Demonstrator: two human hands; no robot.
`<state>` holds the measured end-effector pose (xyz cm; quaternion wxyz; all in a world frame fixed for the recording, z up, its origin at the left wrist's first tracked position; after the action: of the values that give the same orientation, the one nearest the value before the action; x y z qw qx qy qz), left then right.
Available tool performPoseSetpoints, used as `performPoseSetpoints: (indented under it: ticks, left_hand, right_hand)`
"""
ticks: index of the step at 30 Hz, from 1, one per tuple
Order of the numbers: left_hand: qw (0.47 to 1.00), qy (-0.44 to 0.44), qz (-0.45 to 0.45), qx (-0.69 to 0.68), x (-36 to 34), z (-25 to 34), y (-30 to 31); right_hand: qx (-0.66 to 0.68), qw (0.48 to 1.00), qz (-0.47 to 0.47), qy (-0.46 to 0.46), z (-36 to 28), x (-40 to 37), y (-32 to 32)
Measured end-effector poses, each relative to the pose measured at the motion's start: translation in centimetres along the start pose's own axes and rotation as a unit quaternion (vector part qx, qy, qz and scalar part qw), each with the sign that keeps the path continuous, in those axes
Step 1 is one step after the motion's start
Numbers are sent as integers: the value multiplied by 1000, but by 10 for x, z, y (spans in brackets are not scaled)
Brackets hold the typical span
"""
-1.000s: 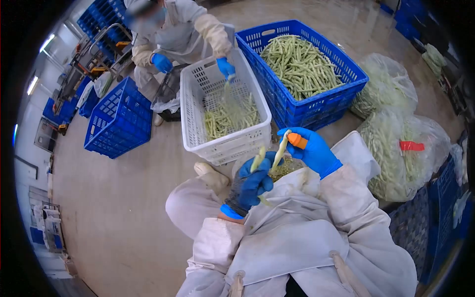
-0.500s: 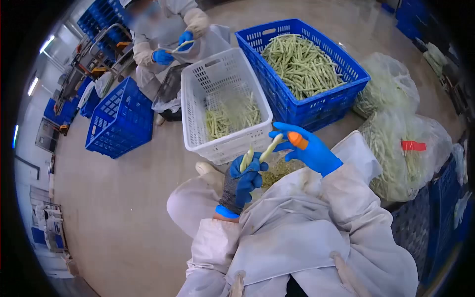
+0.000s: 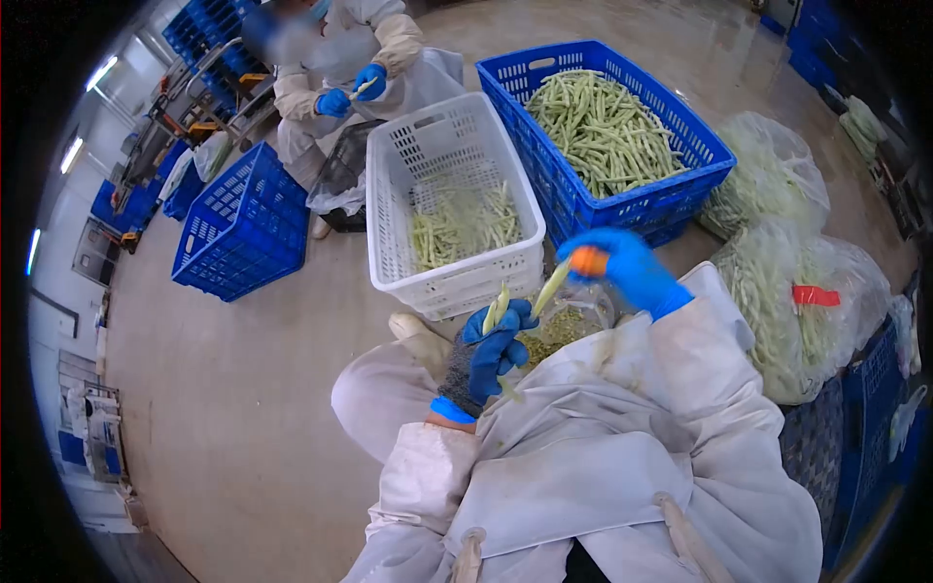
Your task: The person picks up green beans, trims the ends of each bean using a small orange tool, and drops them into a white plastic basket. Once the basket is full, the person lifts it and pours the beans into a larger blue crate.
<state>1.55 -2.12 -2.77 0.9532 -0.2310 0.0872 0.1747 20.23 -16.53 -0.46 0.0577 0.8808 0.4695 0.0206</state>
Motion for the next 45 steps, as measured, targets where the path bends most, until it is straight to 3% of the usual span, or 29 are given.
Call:
performPoseSetpoints:
  ticks: [1, 2, 3, 4, 6, 8, 12, 14, 16, 18, 20, 22, 27, 30, 31, 32, 34, 35, 36, 37, 38, 39, 40, 41, 42, 44, 45]
  left_hand:
    - [1000, 2, 14, 0, 0, 1, 0]
    - [1000, 5, 28, -1, -1, 1, 0]
    - [1000, 5, 28, -3, -1, -2, 1]
    - [1000, 2, 26, -3, 1, -6, 3]
    - [1000, -5, 20, -1, 5, -5, 2]
    - [999, -24, -9, 28, 6, -6, -3]
    - [997, -51, 1, 61, 6, -9, -6]
    - [999, 36, -15, -2, -5, 16, -16]
    - [998, 50, -35, -31, -7, 23, -12]
    - [995, 63, -56, -61, -9, 23, -11]
    - [997, 30, -37, 64, -7, 22, -9]
    - [997, -12, -27, 76, -2, 12, -4]
    - [991, -91, 6, 99, -5, 5, -6]
    - [966, -141, 11, 215, 0, 0, 1]
    - [939, -191, 21, 285, 0, 1, 1]
    - [904, -240, 30, 352, 0, 2, 0]
    - [916, -238, 38, 321, -5, 9, -8]
    - [926, -236, 47, 290, -6, 12, -11]
    - [927, -235, 47, 290, -5, 10, -13]
    - [949, -226, 48, 214, -5, 8, -15]
    - [966, -216, 48, 136, -5, 7, -16]
    - [966, -216, 49, 137, -7, 9, -17]
    - [985, -135, 69, 76, -7, 10, -18]
    - [995, -53, 89, 14, -8, 9, -17]
    - [994, -52, 91, 15, -6, 8, -15]
    - [955, -118, 22, -273, 6, 0, -4]
    - [938, -109, -13, -328, 13, -4, 10]
  right_hand:
    - [-1, 995, 75, 61, -4, 9, 18]
    - [48, 988, 146, 17, -1, 21, 44]
    - [-77, 956, 272, 72, -17, 20, 54]
    - [-79, 956, 272, 74, -19, 19, 52]
    - [-188, 972, 138, 32, -20, 13, 32]
    - [-257, 953, -6, 160, -23, 0, -10]
    - [-313, 926, -27, 208, -20, -12, -48]
    - [-290, 930, -17, 227, -30, -13, -48]
    - [-256, 924, -32, 282, -35, -17, -48]
    - [-244, 931, -41, 269, -38, -20, -50]
    - [-233, 937, -46, 255, -37, -23, -51]
    - [-228, 960, -29, 161, -32, -24, -49]
    - [-340, 922, -51, 181, -30, -30, -49]
    - [-426, 882, -42, 199, -32, -32, -55]
    - [-482, 849, -30, 212, -32, -33, -58]
    - [-482, 850, -31, 212, -31, -35, -62]
    - [-483, 840, 58, 241, -30, -36, -67]
    - [-483, 840, 57, 240, -27, -34, -67]
    - [-257, 957, 24, 136, -19, -30, -65]
    - [-11, 1000, -12, 20, -12, -29, -66]
    - [-10, 1000, -13, 20, -11, -30, -68]
    - [75, 997, -14, -13, -9, -32, -71]
    - [160, 986, -14, -45, -8, -33, -74]
    - [161, 986, -15, -45, -7, -33, -73]
    - [150, 987, -4, -53, -4, -34, -71]
    - [139, 988, 4, -61, 3, -38, -62]
    - [150, 987, 32, -58, 8, -41, -53]
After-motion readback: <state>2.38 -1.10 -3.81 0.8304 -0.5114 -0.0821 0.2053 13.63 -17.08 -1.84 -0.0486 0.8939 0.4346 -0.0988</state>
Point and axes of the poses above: each hand's wrist, its own x-axis towards the middle knuckle, its own y-axis out of the back of the hand, z = x × y, the point moved 2 cm from there along x, towards the middle knuckle, and after that the axes turned 10 degrees about -x, right-handed, at the moved point
